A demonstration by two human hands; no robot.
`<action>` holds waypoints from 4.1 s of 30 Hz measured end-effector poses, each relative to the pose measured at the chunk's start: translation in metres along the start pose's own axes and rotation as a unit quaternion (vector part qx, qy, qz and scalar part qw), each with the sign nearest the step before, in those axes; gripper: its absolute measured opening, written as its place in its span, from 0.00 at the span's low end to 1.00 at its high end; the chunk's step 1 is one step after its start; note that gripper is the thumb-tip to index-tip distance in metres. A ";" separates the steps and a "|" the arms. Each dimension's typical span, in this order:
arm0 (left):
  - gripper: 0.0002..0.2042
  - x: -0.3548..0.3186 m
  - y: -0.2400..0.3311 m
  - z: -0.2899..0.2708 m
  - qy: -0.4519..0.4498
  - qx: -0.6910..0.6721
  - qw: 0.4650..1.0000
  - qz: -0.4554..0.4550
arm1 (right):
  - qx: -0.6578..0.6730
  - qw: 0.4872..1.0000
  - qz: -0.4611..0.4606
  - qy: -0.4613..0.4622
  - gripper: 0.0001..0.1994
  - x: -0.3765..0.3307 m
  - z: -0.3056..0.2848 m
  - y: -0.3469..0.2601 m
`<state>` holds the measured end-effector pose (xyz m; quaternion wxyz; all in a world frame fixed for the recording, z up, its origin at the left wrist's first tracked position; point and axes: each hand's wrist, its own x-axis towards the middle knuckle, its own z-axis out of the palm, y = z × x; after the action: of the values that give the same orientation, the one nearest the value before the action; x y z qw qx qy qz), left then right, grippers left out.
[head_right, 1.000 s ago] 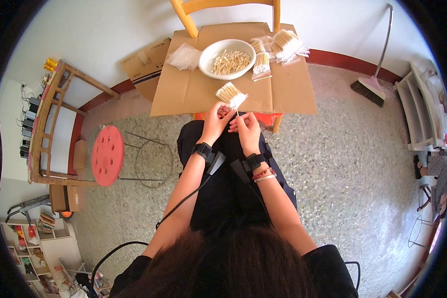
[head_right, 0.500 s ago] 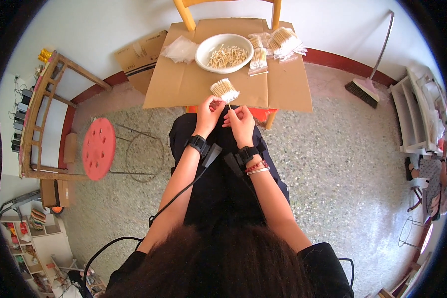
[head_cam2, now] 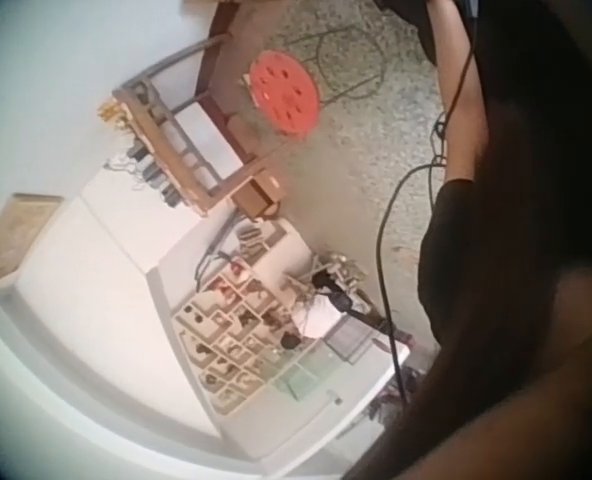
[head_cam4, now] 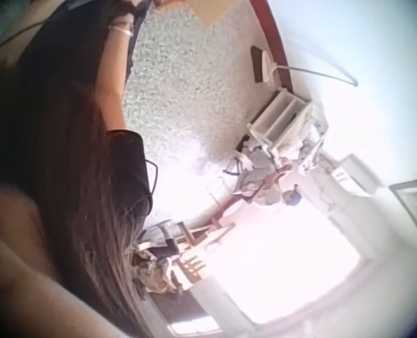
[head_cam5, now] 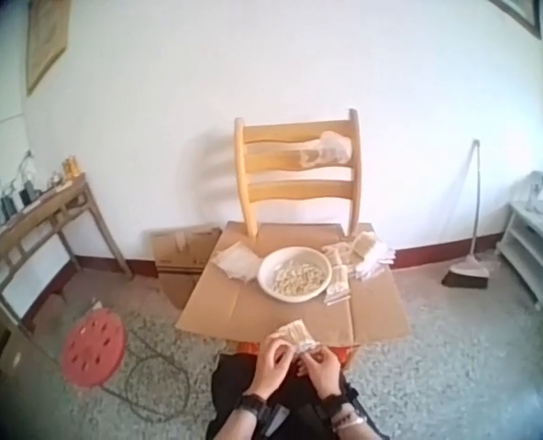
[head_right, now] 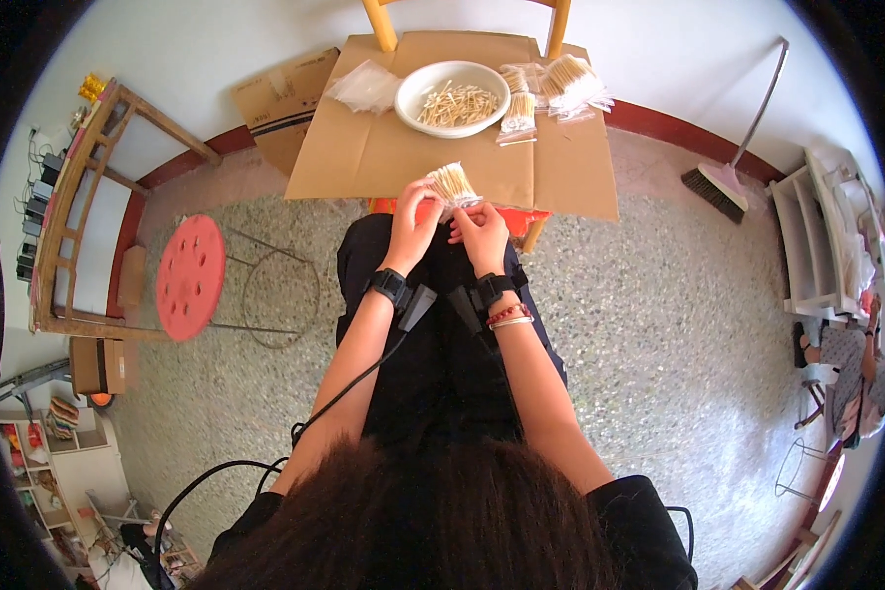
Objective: The recorder is counting and placing cotton swabs into small plastic bags.
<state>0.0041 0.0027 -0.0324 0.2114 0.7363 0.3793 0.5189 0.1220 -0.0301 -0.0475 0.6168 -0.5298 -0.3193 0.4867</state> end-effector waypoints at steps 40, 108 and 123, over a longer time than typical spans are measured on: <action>0.15 -0.015 -0.018 0.000 -0.057 -0.033 0.990 -0.121 | -0.124 0.974 0.128 -0.139 0.12 0.021 -0.020 -0.037; 0.12 -0.030 0.006 0.000 0.028 -0.425 0.836 -0.347 | 0.025 0.996 -0.070 -0.047 0.10 -0.026 -0.001 -0.014; 0.11 -0.028 0.003 -0.001 -0.005 -0.334 0.891 -0.306 | 0.007 0.996 -0.040 -0.081 0.05 -0.022 -0.009 -0.006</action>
<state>-0.0009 -0.0214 -0.0465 0.5953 0.4718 0.3891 0.5211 0.1244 -0.0533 -0.0412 0.6116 -0.4709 -0.3855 0.5056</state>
